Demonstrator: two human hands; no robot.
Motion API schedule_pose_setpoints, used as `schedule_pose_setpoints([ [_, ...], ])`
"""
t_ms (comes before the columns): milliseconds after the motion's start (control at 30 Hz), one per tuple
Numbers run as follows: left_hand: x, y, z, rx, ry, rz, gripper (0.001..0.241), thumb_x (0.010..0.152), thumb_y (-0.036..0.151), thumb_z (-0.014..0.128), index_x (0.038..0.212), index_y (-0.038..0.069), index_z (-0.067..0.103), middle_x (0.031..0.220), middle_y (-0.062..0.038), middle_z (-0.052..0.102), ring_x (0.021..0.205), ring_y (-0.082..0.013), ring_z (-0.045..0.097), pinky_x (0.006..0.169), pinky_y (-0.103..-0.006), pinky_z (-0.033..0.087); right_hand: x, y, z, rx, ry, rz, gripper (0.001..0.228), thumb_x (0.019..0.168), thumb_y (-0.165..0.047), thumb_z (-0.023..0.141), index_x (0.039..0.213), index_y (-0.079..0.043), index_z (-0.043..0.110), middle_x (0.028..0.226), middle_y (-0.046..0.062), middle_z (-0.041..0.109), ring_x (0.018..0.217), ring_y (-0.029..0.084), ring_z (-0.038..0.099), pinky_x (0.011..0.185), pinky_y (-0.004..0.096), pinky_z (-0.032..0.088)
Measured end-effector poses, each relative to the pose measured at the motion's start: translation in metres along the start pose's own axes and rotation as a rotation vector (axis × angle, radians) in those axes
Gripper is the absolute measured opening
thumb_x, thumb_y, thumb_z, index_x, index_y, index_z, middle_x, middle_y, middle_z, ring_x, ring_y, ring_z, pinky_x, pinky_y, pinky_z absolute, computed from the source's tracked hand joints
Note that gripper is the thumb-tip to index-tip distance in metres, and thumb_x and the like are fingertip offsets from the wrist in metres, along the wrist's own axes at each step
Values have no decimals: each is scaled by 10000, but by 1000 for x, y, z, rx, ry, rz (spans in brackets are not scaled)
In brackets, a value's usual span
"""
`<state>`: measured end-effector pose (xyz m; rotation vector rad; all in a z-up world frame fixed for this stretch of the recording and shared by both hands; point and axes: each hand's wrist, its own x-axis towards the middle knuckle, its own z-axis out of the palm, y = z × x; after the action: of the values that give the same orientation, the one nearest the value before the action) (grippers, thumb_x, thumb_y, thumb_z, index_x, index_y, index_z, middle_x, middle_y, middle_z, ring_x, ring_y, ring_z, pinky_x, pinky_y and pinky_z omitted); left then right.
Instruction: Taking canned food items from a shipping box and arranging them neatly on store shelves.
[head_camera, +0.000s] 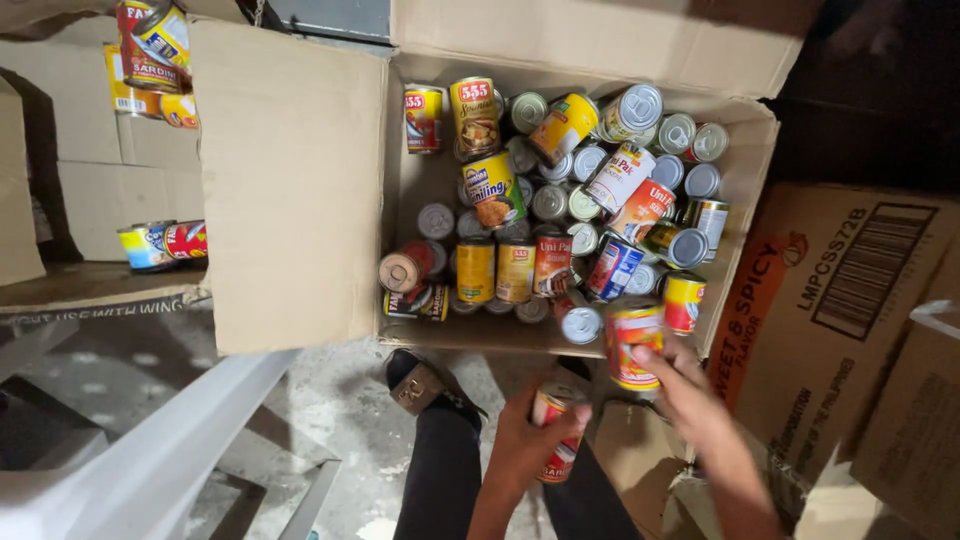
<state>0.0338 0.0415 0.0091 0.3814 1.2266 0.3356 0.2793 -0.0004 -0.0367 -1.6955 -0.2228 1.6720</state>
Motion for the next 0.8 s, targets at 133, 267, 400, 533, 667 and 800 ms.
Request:
schedule_pose_setpoints([
  [133,-12,9,9,187,-98,139,488,788,194,865,1205,25,674,934,-73,765,790,-115,690,724,-297,584,-24,9,49,530,-155,-66,601,981,-312,635,1416,72,480,1293,212,666,1181,316,657,1046,451,528],
  [267,-15,6,11,70,-176,142,455,811,184,827,1200,13,663,997,-58,753,864,-116,700,789,-302,583,-38,0,71,371,-237,43,477,1008,-206,530,1389,79,502,1285,245,675,1203,352,660,1024,479,525],
  [400,-14,0,11,45,-208,188,475,821,194,811,1232,17,652,1093,-59,736,973,-117,687,892,-300,564,-38,-1,64,309,-328,18,440,1037,-177,491,1394,79,512,1300,246,656,1204,354,661,1054,489,520],
  [533,-15,-7,12,131,-200,248,478,841,201,827,1237,-14,668,1115,-94,727,994,-139,680,906,-313,556,-35,10,52,274,-259,43,443,1025,-174,504,1389,76,523,1298,224,665,1189,330,662,1037,485,521],
  [667,-23,15,16,78,-173,169,612,837,260,808,1352,31,569,1104,-84,727,961,-131,681,867,-303,561,-37,20,43,290,-210,91,409,1038,-202,533,1371,35,557,1270,194,685,1005,242,676,806,364,533],
  [800,-19,8,16,60,-166,130,647,852,312,794,1391,55,545,1057,-74,744,909,-124,704,820,-292,577,-34,45,26,263,-191,72,391,1070,-231,609,1384,-1,572,1128,85,679,815,125,582,628,267,455],
])
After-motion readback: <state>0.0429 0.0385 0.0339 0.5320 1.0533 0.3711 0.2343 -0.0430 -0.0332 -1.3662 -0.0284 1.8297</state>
